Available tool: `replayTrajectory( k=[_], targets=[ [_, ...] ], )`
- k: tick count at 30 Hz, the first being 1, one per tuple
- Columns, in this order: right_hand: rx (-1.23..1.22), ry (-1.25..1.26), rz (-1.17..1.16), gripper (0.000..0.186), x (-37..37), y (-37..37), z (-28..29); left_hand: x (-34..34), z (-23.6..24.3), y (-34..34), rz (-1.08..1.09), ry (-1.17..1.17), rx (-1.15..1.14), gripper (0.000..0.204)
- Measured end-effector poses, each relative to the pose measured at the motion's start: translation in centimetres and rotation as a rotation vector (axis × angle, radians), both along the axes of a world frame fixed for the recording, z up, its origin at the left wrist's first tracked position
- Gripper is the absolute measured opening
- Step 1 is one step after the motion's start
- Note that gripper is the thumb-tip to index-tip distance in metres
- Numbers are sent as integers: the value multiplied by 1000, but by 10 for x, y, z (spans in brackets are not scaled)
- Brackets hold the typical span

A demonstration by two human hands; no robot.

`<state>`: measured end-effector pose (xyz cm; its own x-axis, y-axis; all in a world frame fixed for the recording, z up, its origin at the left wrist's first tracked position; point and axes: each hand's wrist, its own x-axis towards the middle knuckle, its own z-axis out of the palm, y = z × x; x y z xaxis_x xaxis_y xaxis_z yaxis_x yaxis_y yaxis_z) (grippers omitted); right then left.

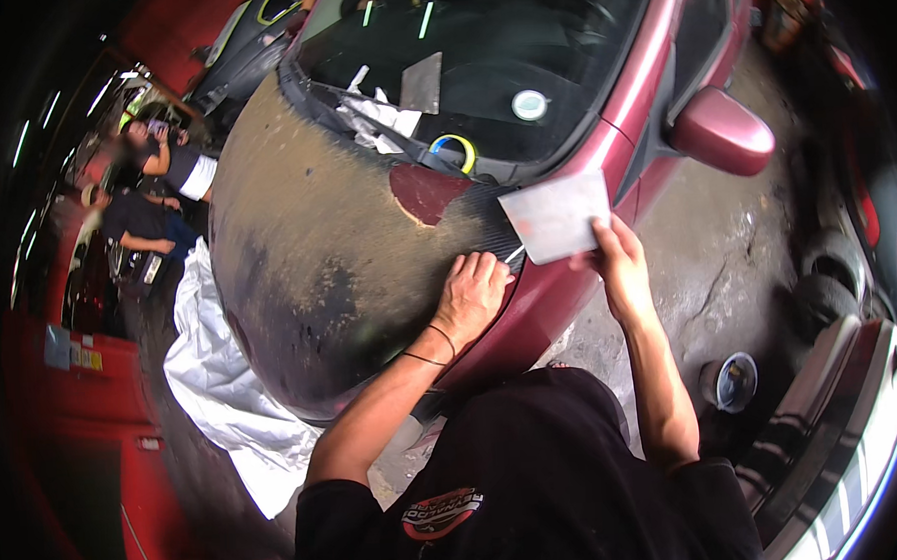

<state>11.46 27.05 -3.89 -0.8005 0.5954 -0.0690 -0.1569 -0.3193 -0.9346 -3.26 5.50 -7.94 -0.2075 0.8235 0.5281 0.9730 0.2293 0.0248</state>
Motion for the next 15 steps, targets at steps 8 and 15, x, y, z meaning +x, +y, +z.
replayTrajectory(
  k=[8,15],
  targets=[
    [249,-167,444,23,-213,-9,15,29,-14,12,296,-21,137,15],
    [512,-146,443,53,-226,6,13,37,-11,6,344,-137,239,18]
  ],
)
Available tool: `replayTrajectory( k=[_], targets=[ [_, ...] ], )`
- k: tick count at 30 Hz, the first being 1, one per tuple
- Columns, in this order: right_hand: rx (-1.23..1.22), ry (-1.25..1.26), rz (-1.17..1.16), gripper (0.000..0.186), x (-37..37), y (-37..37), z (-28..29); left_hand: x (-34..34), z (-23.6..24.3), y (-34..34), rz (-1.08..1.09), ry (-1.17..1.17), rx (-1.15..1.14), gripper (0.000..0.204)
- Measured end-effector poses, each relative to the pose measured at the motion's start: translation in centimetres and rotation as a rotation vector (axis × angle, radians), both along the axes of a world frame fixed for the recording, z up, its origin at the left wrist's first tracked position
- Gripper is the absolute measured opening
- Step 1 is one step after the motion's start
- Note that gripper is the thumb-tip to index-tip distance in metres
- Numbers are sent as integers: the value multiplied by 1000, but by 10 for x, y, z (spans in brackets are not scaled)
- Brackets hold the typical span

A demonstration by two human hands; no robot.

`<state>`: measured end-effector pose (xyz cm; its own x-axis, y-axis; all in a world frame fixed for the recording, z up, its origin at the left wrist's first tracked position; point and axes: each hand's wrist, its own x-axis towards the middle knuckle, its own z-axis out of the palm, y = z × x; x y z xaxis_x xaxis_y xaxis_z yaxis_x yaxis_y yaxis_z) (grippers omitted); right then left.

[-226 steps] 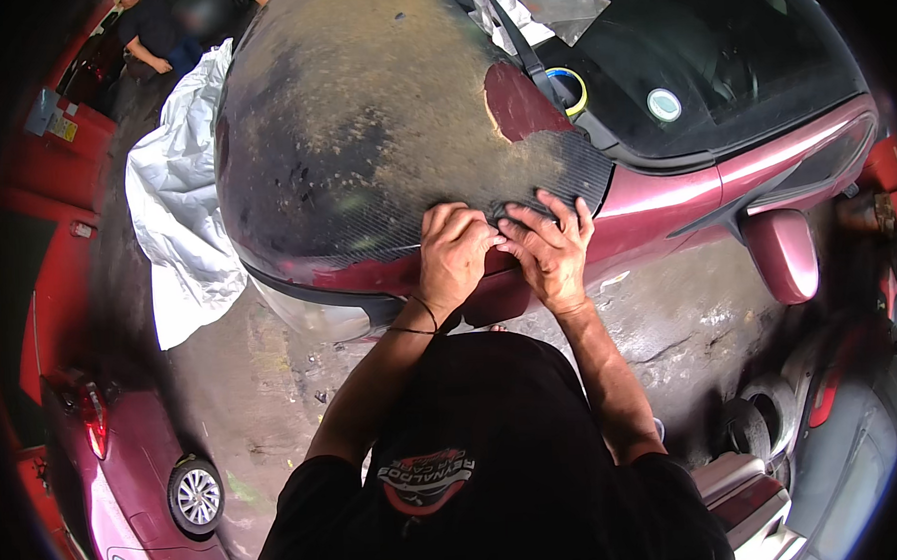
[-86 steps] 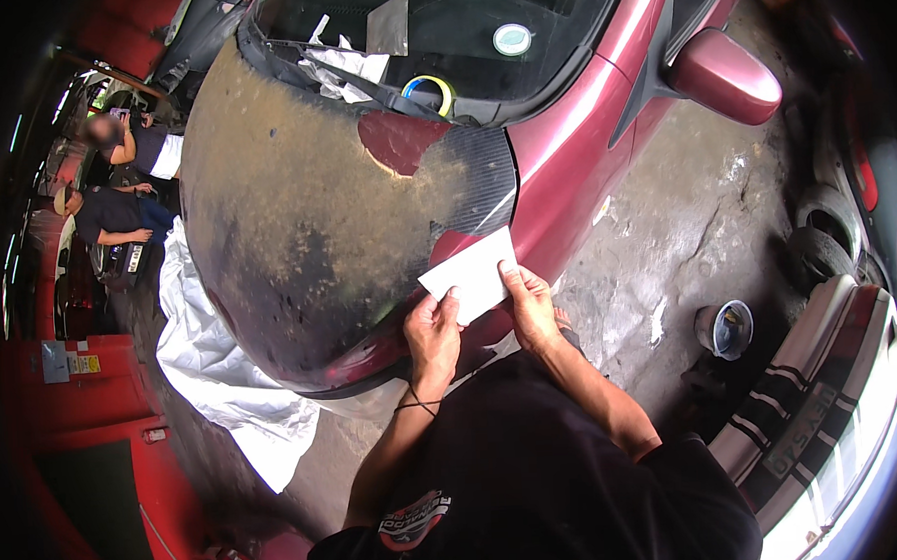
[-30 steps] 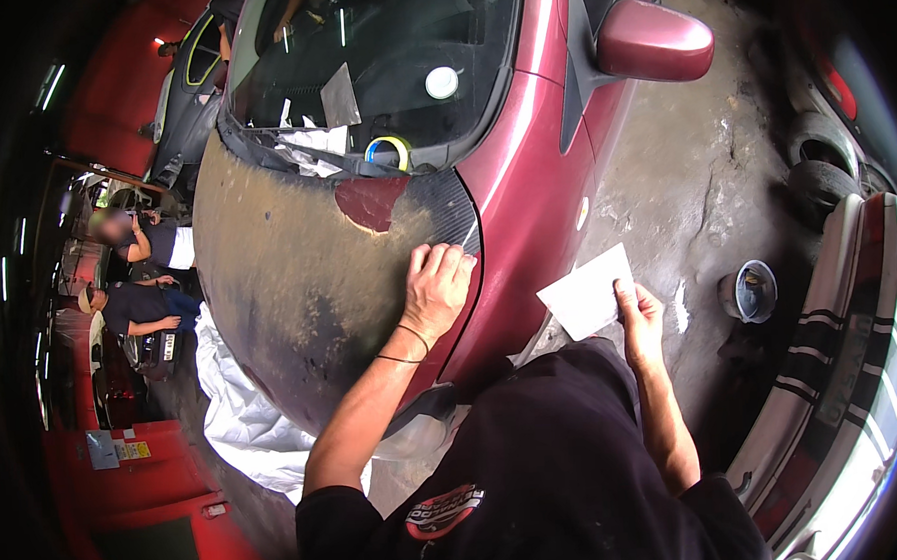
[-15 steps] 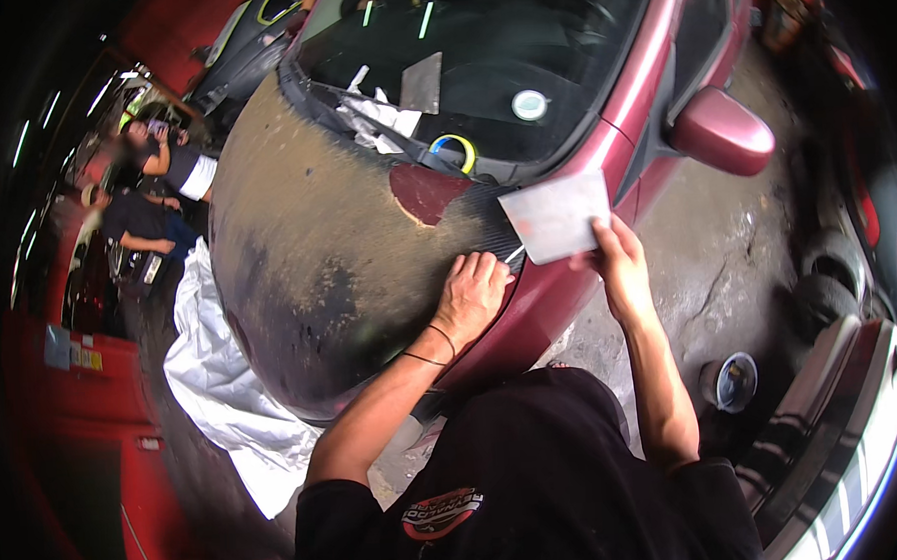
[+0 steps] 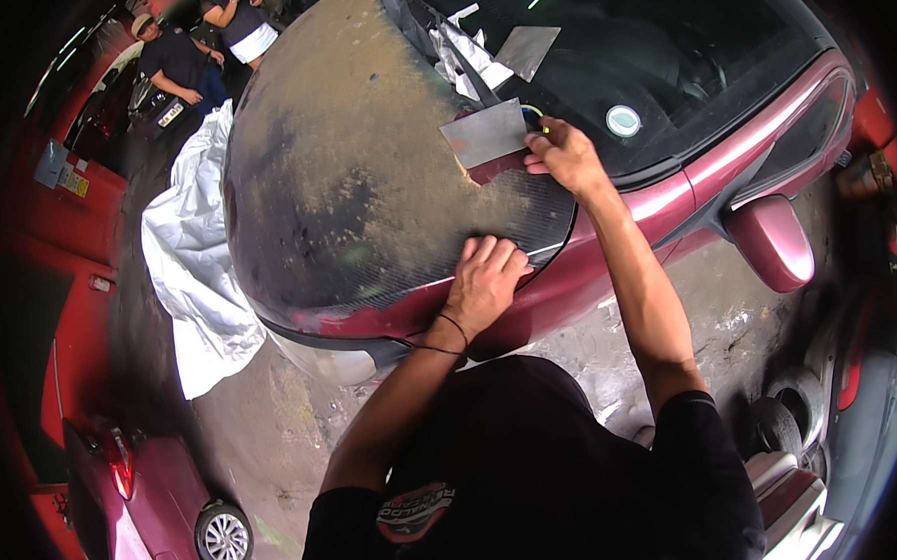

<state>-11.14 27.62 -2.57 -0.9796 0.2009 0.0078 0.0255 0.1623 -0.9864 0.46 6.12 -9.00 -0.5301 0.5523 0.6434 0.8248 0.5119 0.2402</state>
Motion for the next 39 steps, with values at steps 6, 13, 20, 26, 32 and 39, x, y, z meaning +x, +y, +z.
replayTrajectory(
  k=[6,13,20,26,32,39],
  targets=[
    [401,477,-165,25,113,11,-16,3,-2,-15,-19,29,-65,28],
    [901,622,-50,45,189,-24,-66,2,-7,6,54,38,-25,17],
    [735,777,-228,19,173,-33,-96,-6,-2,2,-17,16,-30,16],
    [779,769,-235,19,172,-34,-81,-12,7,8,-103,-18,-21,15],
    [499,835,-349,14,149,-15,-41,-41,79,51,-215,42,12,12],
    [301,834,-132,20,90,57,160,-100,287,81,-381,169,381,29]
  ],
)
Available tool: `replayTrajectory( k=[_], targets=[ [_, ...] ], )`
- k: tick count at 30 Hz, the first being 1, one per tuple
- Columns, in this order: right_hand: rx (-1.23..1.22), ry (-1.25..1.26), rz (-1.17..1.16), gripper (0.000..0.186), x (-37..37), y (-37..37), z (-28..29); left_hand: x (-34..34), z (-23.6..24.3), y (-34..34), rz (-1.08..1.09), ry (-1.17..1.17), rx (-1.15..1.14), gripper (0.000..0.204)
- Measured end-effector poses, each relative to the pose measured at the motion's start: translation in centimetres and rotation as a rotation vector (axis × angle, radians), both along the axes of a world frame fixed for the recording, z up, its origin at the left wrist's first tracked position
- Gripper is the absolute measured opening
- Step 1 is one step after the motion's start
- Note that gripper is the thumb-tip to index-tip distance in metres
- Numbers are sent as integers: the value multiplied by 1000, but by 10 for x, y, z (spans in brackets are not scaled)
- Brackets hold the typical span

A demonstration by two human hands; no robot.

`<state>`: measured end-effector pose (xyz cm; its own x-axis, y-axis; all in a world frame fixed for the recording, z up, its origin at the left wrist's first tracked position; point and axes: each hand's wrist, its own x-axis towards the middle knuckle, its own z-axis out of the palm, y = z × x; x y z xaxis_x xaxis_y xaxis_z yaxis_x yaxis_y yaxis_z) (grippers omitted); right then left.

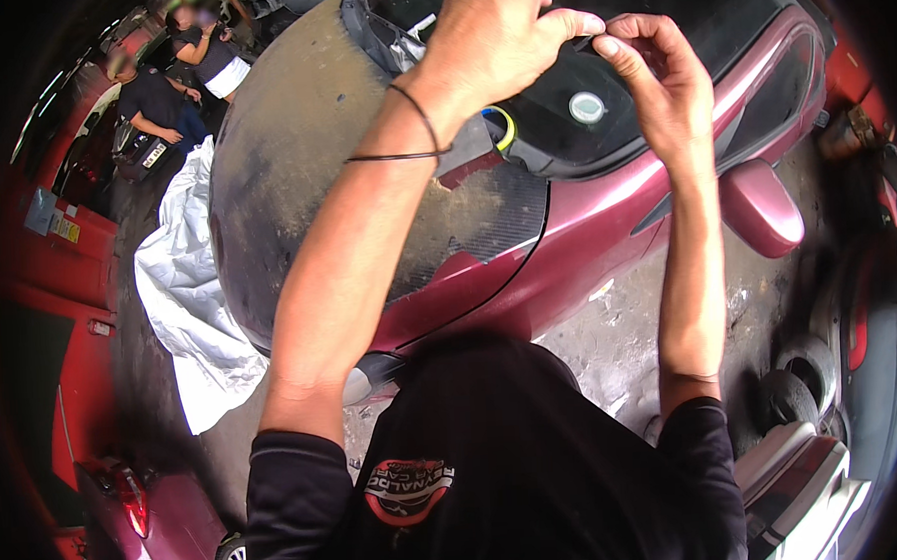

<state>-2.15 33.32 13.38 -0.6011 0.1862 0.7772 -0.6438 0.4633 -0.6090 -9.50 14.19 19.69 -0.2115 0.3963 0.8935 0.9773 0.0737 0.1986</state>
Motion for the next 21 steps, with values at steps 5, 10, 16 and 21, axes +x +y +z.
replayTrajectory(
  k=[5,10,16,21],
  targets=[
    [-51,-198,489,28,-4,-12,2,24,-32,-57,-147,-349,-17,15],
    [199,-561,25,64,-80,-31,-77,99,-112,-148,-84,-869,133,10],
    [777,-823,-294,81,-125,-73,-119,202,-213,-251,513,-1247,379,8],
    [610,-717,-244,69,-145,-61,-150,304,-292,-315,869,-1365,604,26]
  ],
)
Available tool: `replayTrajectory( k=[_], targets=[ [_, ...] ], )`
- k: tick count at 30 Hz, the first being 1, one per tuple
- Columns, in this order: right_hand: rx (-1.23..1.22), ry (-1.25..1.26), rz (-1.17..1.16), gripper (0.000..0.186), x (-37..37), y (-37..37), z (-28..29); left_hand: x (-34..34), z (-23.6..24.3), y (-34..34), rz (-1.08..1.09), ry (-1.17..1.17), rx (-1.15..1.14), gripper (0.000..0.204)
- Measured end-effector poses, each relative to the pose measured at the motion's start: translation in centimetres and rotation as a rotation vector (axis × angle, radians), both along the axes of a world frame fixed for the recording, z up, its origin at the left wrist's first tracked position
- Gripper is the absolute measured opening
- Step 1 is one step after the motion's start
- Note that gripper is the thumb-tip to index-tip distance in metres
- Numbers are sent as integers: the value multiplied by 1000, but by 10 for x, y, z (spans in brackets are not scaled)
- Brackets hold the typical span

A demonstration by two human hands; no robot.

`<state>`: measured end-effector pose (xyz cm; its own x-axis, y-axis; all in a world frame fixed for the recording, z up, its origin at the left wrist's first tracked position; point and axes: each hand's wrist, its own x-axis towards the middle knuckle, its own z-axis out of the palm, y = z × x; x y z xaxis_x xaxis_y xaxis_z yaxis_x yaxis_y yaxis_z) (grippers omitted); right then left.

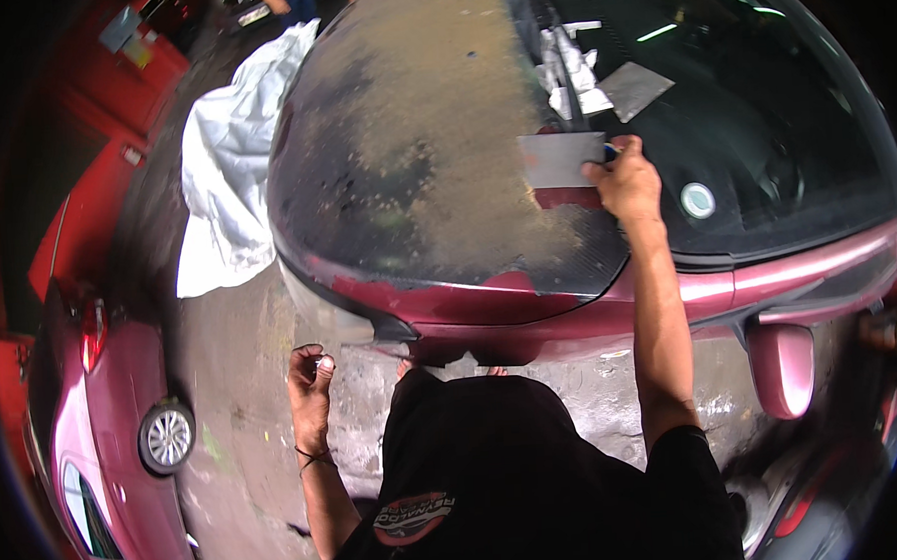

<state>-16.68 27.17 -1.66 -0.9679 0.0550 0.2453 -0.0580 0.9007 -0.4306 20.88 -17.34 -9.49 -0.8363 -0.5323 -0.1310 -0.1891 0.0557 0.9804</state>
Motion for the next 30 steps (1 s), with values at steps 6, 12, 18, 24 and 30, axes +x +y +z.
replayTrajectory(
  k=[6,12,18,24,30],
  targets=[
    [-999,-106,21,25,11,42,13,74,-79,-70,323,-268,-300,25],
    [-1562,56,-64,36,59,107,38,140,-179,-177,318,-702,-702,17],
    [-1750,87,-24,42,149,140,25,121,-186,-245,329,-1130,-242,15],
    [-2096,263,-49,27,190,105,-19,96,-205,-368,245,-606,-1014,33],
    [-1886,186,-370,34,207,28,-18,-110,-48,-201,93,-198,-711,22]
  ],
)
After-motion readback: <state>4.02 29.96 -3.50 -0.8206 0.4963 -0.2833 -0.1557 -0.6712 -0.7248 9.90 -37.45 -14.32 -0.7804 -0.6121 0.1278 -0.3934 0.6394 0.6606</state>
